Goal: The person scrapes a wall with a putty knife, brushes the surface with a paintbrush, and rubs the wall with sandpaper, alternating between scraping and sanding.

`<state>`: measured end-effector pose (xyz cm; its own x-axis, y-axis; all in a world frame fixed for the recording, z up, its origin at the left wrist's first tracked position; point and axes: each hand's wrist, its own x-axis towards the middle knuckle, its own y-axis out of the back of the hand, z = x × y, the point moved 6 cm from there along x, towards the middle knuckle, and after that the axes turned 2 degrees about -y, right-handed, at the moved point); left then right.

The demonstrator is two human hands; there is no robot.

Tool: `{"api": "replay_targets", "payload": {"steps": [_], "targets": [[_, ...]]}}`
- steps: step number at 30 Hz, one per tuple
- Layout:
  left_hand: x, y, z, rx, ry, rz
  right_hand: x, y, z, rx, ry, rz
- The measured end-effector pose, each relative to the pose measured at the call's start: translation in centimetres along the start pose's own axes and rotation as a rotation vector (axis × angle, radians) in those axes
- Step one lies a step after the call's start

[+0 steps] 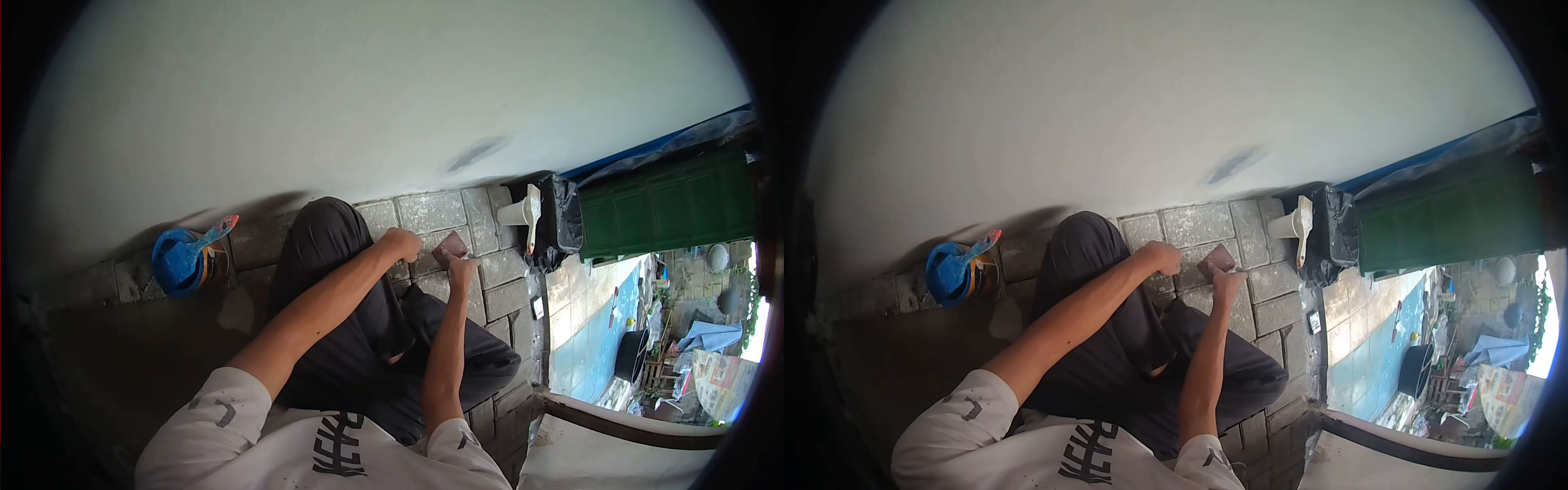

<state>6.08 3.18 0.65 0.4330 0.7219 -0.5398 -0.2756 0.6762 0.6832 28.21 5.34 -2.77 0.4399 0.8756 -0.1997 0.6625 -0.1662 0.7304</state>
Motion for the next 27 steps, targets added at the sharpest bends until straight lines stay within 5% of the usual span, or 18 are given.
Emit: {"api": "replay_targets", "payload": {"steps": [8, 14, 19, 27], "targets": [[-0.4, 0.3, 0.0, 0.024, -0.005, -0.020, 0.5, 0.2, 0.6, -0.092, -0.001, -0.056], [0.7, -0.6, -0.5, 0.049, 0.006, -0.039, -0.3, 0.6, -0.3, 0.150, 0.081, -0.006], [0.1, -0.2, -0.4, 0.038, -0.005, -0.015, -2.9, 2.0, -4.2, 0.790, 0.106, -0.216], [0.2, -0.1, -0.3, 0.061, 0.017, -0.049, -5.9, 5.4, -12.3, 1.088, 0.058, -0.585]]}}
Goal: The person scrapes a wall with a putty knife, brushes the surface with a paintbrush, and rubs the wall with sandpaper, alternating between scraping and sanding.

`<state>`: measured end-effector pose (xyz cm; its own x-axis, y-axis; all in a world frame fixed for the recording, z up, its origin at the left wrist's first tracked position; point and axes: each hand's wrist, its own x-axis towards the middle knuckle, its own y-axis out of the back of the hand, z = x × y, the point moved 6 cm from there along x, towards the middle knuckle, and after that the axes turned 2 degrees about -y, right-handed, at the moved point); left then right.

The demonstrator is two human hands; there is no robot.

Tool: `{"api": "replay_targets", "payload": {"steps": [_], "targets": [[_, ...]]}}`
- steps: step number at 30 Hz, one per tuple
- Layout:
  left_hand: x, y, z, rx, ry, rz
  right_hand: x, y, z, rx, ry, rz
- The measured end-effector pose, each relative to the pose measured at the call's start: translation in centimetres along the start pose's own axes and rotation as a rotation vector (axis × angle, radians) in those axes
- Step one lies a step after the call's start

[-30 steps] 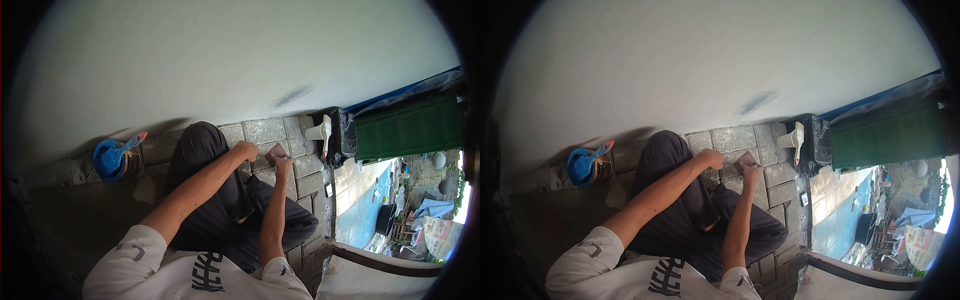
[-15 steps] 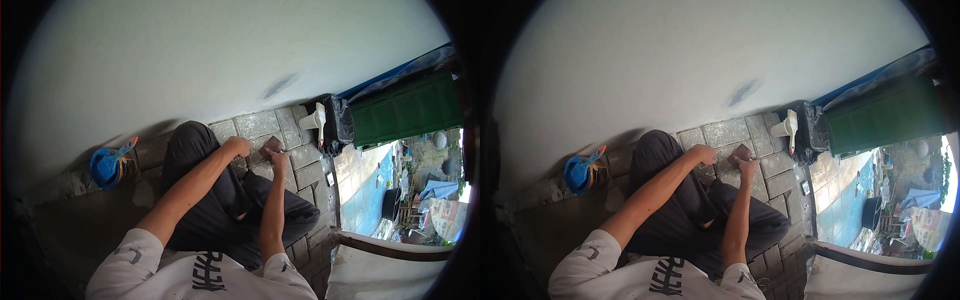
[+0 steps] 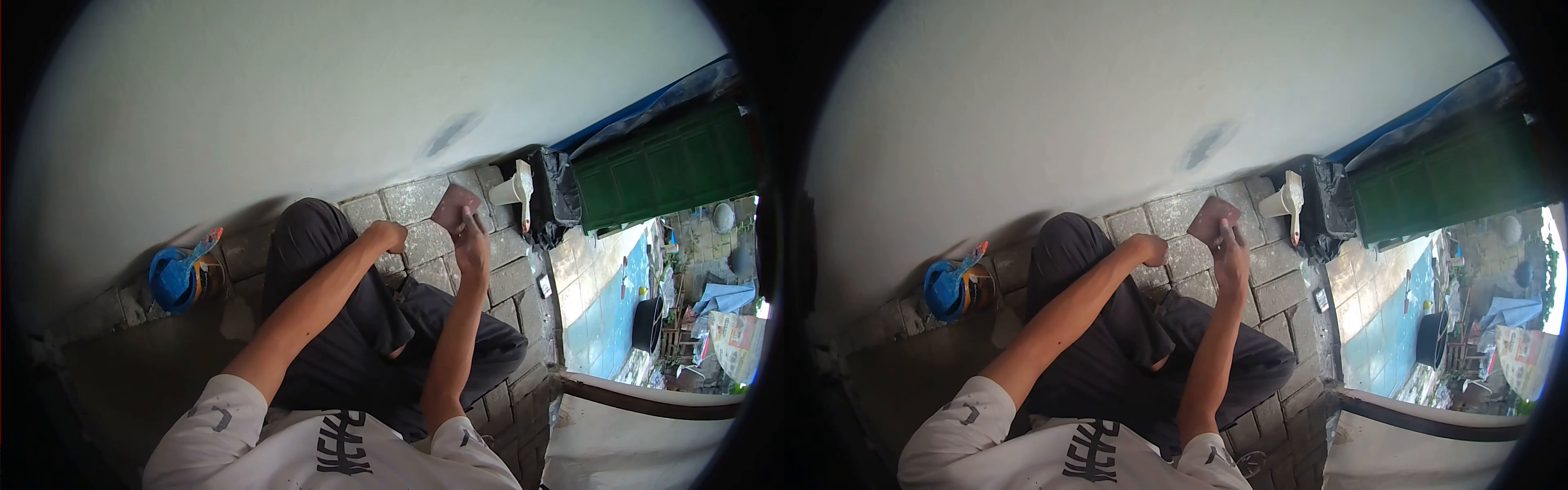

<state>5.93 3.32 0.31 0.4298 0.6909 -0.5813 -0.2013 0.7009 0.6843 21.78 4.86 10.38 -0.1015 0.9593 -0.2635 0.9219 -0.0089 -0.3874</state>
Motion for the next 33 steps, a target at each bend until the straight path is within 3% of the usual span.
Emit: {"api": "replay_targets", "payload": {"steps": [3, 4, 7, 8, 9, 16, 18, 20, 21, 22, 24, 26, 28, 30, 33], "targets": [[1.3, -0.9, -0.6, 0.026, -0.043, 0.055, -0.5, -0.6, -1.0, 0.077, -0.043, 0.058], [1.0, -1.0, -0.5, 0.009, -0.043, 0.074, 0.9, 1.4, -0.7, -0.125, 0.162, -0.041], [0.6, -0.8, -0.4, -0.020, -0.045, 0.205, 1.1, 1.9, -1.3, -0.269, 0.214, -0.049], [0.5, -0.6, -0.2, -0.020, -0.030, 0.184, 0.5, 1.2, -0.9, 0.182, 0.015, -0.142], [1.8, -1.2, -0.5, -0.016, 0.000, 0.163, -0.5, -0.8, -2.0, 0.237, 0.013, -0.229], [0.0, 0.1, 0.5, -0.081, -0.025, 0.146, -1.8, -2.5, -6.6, 0.176, 0.158, -0.027], [-0.3, 0.3, 0.6, -0.086, -0.026, 0.165, -2.4, -4.5, -8.4, 0.194, 0.190, -0.073], [-0.2, 0.5, 0.7, -0.106, -0.032, 0.160, -4.9, -8.3, -11.5, -0.003, 0.463, 0.128], [0.6, 0.0, 0.7, -0.084, -0.040, 0.153, -7.0, -10.5, -12.8, -0.275, 0.712, 0.409], [0.4, 0.0, 0.9, -0.049, -0.069, 0.193, -6.9, -11.6, -13.3, -0.282, 0.749, 0.429], [0.8, -0.6, 0.7, -0.045, -0.082, 0.261, -8.4, -14.8, -16.9, -0.937, 1.237, 0.701], [-0.9, 0.2, 0.9, -0.089, -0.091, 0.166, -8.0, -17.7, -18.0, -1.164, 1.593, 0.837], [-0.5, -0.1, 0.6, -0.118, -0.059, 0.133, -7.7, -21.7, -19.6, -1.211, 1.554, 0.910], [-0.1, -0.1, 0.6, -0.079, -0.069, 0.105, -7.2, -24.6, -20.7, -0.765, 1.594, 0.632], [6.2, -4.1, -1.3, -0.086, -0.200, 0.259, -7.6, -28.2, -18.9, -0.811, 1.452, 0.350]]}}
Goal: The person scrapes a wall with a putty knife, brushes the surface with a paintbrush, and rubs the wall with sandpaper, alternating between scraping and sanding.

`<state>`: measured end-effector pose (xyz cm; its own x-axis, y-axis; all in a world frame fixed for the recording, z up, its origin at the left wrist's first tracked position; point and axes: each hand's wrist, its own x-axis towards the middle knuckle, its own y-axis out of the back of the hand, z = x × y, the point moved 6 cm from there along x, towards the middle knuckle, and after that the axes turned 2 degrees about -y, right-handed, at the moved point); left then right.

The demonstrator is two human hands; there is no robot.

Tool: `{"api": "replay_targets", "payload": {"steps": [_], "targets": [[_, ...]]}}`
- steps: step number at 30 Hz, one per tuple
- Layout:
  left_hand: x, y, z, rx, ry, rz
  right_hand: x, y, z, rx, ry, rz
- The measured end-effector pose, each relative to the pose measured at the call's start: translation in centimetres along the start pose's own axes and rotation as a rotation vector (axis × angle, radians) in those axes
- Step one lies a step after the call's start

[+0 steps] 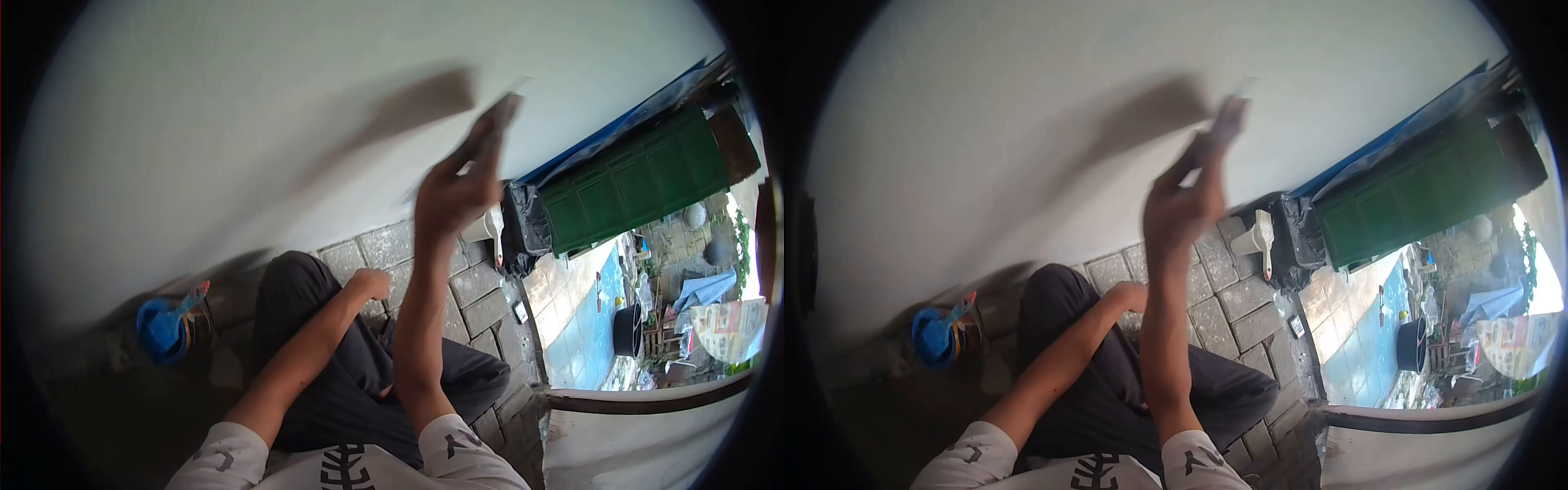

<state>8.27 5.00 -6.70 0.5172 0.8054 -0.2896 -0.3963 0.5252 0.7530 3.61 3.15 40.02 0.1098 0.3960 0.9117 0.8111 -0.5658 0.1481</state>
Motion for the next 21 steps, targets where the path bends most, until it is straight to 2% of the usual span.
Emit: {"api": "replay_targets", "payload": {"steps": [1, 3, 6, 9, 10, 12, 16, 17, 19, 21], "targets": [[-0.4, 0.8, 0.4, -0.025, -0.006, 0.055, -0.8, -0.9, -1.1, 0.101, 0.014, -0.045], [-0.6, 3.7, 1.6, -0.071, 0.019, 0.145, -2.8, -2.6, -2.5, 0.083, 0.139, -0.165], [-0.1, 5.8, 1.8, -0.081, 0.040, 0.214, -5.5, -4.4, -2.9, 0.118, 0.137, -0.259], [0.0, 6.9, 1.5, -0.079, 0.044, 0.245, -7.4, -4.6, -2.0, 0.020, 0.134, -0.332], [-0.1, 6.8, 1.3, -0.076, 0.044, 0.248, -7.7, -4.7, -1.8, 0.019, 0.126, -0.338], [-0.1, 6.6, 1.0, -0.072, 0.051, 0.247, -8.0, -4.1, -0.4, 0.070, -0.069, -0.244], [-0.2, 6.5, 0.7, -0.061, 0.051, 0.246, -9.4, -4.3, -0.3, 0.068, 0.053, -0.285], [-0.3, 6.4, 0.6, -0.058, 0.053, 0.246, -9.4, -4.0, 1.1, 0.103, -0.131, -0.200], [-0.4, 6.4, 0.4, -0.057, 0.056, 0.244, -9.0, -4.6, 1.6, 0.058, -0.183, -0.136], [-0.6, 6.6, 0.3, -0.046, 0.054, 0.240, -9.3, -4.7, -0.8, 0.055, -0.016, -0.223]]}}
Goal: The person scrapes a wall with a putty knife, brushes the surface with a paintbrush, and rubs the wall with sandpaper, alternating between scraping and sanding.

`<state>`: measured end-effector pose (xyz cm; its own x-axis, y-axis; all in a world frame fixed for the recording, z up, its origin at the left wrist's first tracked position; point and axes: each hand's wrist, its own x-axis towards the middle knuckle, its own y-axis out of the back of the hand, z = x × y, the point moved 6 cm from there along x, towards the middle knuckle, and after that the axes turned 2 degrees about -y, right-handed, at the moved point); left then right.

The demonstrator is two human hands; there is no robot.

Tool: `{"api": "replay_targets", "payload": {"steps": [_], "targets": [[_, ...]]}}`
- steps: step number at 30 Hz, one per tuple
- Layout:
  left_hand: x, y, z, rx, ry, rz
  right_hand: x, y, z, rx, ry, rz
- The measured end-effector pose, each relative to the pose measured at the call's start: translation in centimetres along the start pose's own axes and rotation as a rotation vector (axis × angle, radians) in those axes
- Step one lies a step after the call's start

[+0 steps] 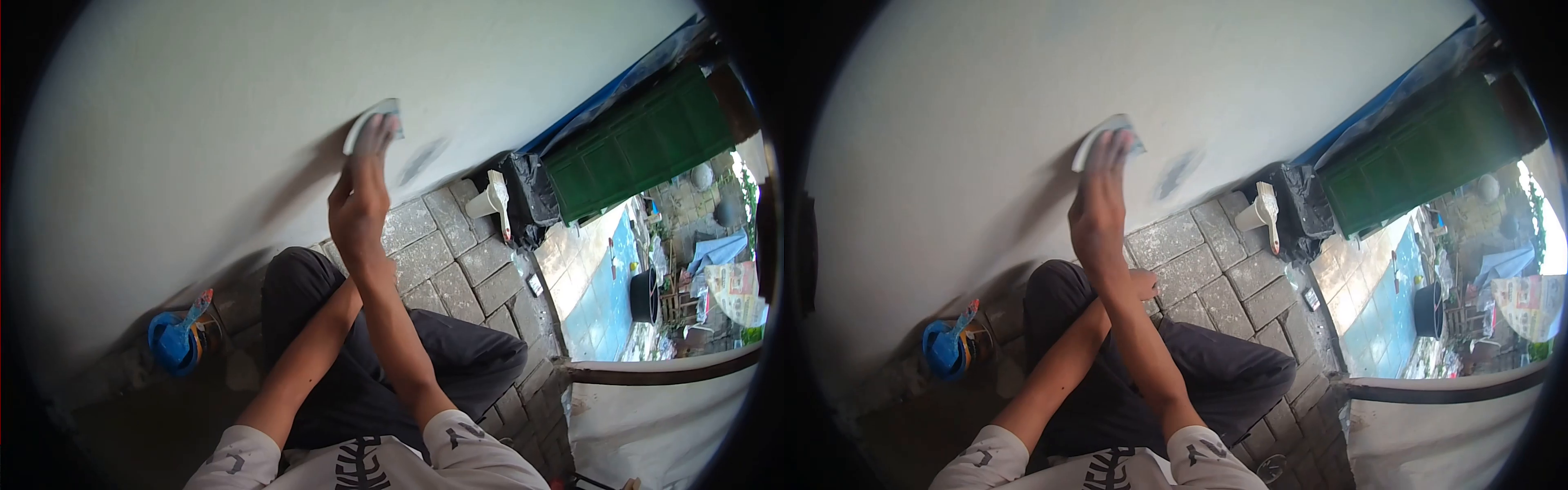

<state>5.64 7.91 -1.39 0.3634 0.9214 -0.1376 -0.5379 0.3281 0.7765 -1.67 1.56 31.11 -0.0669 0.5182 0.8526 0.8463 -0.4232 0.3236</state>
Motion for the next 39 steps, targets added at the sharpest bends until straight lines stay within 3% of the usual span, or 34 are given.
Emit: {"api": "replay_targets", "payload": {"steps": [2, 4, 8, 9, 11, 14, 15, 16, 19, 21, 22, 23, 25, 26, 28, 29, 30, 32, 34, 36, 37, 39], "targets": [[-0.1, 0.2, 0.0, 0.004, -0.005, -0.003, 0.4, -0.1, 0.7, -0.014, 0.033, -0.007], [0.0, 0.2, 0.0, 0.009, -0.006, -0.004, 0.7, 0.5, 3.5, 0.004, -0.210, 0.075], [0.2, 0.0, -0.2, 0.024, -0.014, -0.010, 0.8, 0.7, 2.0, -0.014, -0.008, 0.054], [0.3, 0.1, -0.1, 0.028, -0.015, -0.012, 0.9, 0.8, 2.4, -0.021, -0.015, 0.059], [0.2, 0.1, 0.0, 0.028, -0.016, -0.011, 1.2, 1.2, 4.1, 0.014, -0.220, 0.127], [-0.5, -0.3, 0.2, 0.042, -0.016, -0.029, 0.5, 0.3, 1.9, -0.002, -0.029, 0.018], [-1.0, -0.7, 0.2, 0.047, -0.018, -0.041, 0.3, 0.8, 2.6, 0.039, -0.054, 0.037], [-1.6, -1.3, 0.2, 0.050, -0.016, -0.055, 0.1, 0.6, 3.8, 0.048, -0.229, 0.090], [-3.8, -3.3, -0.2, 0.084, 0.003, -0.135, -1.4, -0.5, 2.6, 0.114, -0.246, 0.037], [-4.1, -3.2, 0.0, 0.047, -0.067, -0.130, -1.8, 0.0, 1.8, 0.041, -0.129, 0.024], [-3.8, -3.0, 0.8, 0.007, -0.149, -0.109, -2.8, -0.5, 3.9, 0.084, -0.352, -0.024], [-3.6, -1.5, 1.8, 0.003, -0.143, -0.103, -3.0, -0.6, 3.2, 0.049, -0.275, -0.002], [-4.6, -0.1, 2.8, 0.101, -0.015, -0.457, -3.8, -1.3, 0.8, -0.022, -0.152, -0.007], [-4.7, -0.9, 2.3, 0.100, -0.010, -0.470, -4.1, -1.1, 0.9, -0.023, -0.166, -0.009], [-4.5, -1.5, 1.7, 0.143, -0.011, -0.401, -4.6, -0.8, 2.2, 0.202, -0.330, -0.040], [-4.2, -1.8, 1.6, 0.146, 0.000, -0.432, -5.4, -1.7, 3.4, 0.099, -0.482, -0.055], [-4.2, -1.4, 2.0, 0.145, 0.004, -0.432, -5.7, -2.1, 3.0, 0.102, -0.483, -0.058], [-4.3, 0.2, 3.0, 0.066, -0.024, -0.316, -5.7, -2.0, 1.0, -0.033, -0.236, -0.005], [-4.6, 2.9, 4.4, -0.021, -0.023, -0.253, -6.1, -1.7, 1.8, 0.016, -0.255, -0.007], [-5.2, 5.3, 5.9, -0.118, -0.022, -0.189, -7.2, -2.6, 3.9, 0.168, -0.584, -0.129], [-5.6, 7.1, 6.2, -0.291, -0.018, -0.052, -6.6, -2.3, 2.7, 0.104, -0.400, -0.107], [-5.7, 8.7, 5.4, -0.549, -0.031, 0.168, -6.5, -2.0, 2.9, 0.128, -0.421, -0.101]]}}
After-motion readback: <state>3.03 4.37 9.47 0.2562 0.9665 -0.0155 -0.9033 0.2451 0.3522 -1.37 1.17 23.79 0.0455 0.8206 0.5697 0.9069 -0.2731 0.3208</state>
